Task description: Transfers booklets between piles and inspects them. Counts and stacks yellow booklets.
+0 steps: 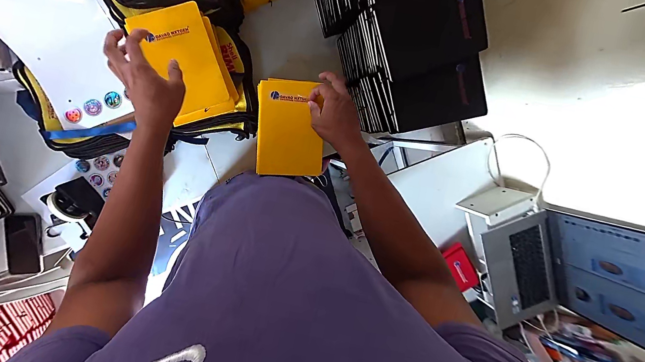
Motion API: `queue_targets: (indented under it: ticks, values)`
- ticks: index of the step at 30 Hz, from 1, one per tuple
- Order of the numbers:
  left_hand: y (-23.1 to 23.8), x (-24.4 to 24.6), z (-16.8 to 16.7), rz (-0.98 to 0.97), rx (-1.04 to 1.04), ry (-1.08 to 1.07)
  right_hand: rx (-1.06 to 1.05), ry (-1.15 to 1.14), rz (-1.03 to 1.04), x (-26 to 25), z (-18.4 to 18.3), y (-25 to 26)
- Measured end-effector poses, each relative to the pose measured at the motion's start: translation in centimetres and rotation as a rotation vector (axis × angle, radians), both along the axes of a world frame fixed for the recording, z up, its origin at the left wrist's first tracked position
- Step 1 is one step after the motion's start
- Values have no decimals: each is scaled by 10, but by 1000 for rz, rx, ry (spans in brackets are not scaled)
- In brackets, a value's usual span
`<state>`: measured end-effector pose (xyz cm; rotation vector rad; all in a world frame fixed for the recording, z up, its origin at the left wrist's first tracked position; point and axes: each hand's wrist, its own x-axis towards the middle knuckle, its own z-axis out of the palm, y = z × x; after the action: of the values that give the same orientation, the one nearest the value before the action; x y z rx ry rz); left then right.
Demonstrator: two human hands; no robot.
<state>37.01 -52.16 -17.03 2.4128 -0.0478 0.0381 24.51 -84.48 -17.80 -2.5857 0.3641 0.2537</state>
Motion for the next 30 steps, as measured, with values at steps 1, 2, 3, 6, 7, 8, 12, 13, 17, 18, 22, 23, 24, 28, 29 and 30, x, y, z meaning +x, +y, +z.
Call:
queue_targets:
  ticks: [1, 2, 3, 6, 7, 8, 12, 13, 17, 18, 22, 23, 24, 28, 29, 30]
  values:
    - [-6, -3, 6, -58, -14, 10, -3, 1, 4, 0, 0, 0]
    - [-14, -6, 11, -113, -22, 25, -8, -2, 9, 0, -1, 0]
    - [-22, -9, 14, -168, -31, 49, -16, -8, 16, 1, -1, -1]
    - [-49, -22, 13, -336, -92, 134, -81, -20, 39, 1, -4, 2]
    - [-57, -28, 8, -392, -123, 158, -107, -19, 45, 1, -4, 5]
    - [-67, -34, 1, -442, -142, 181, -133, -19, 48, 1, -3, 7]
    - [-96, -65, -26, -524, -122, 421, -174, -57, 50, -1, 1, 12]
    - [-99, -73, -32, -515, -108, 487, -163, -69, 45, -3, 4, 12]
    - [-98, -88, -42, -478, -49, 638, 61, -149, -96, -14, 11, -5]
    - [-95, -87, -42, -475, -40, 647, 131, -153, -171, -18, 7, -13]
    - [-89, -76, -42, -479, -34, 681, 320, -8, -547, -39, -33, -42]
    - [-89, -74, -41, -483, -37, 687, 355, 42, -635, -45, -49, -47]
    - [-90, -73, -40, -485, -36, 693, 401, 107, -712, -52, -65, -52]
    - [-91, -69, -38, -480, -30, 701, 626, 169, -900, -70, -98, -56]
    - [-91, -69, -37, -478, -24, 692, 601, 133, -894, -69, -92, -51]
    - [-92, -70, -35, -474, -16, 682, 544, 80, -861, -67, -81, -44]
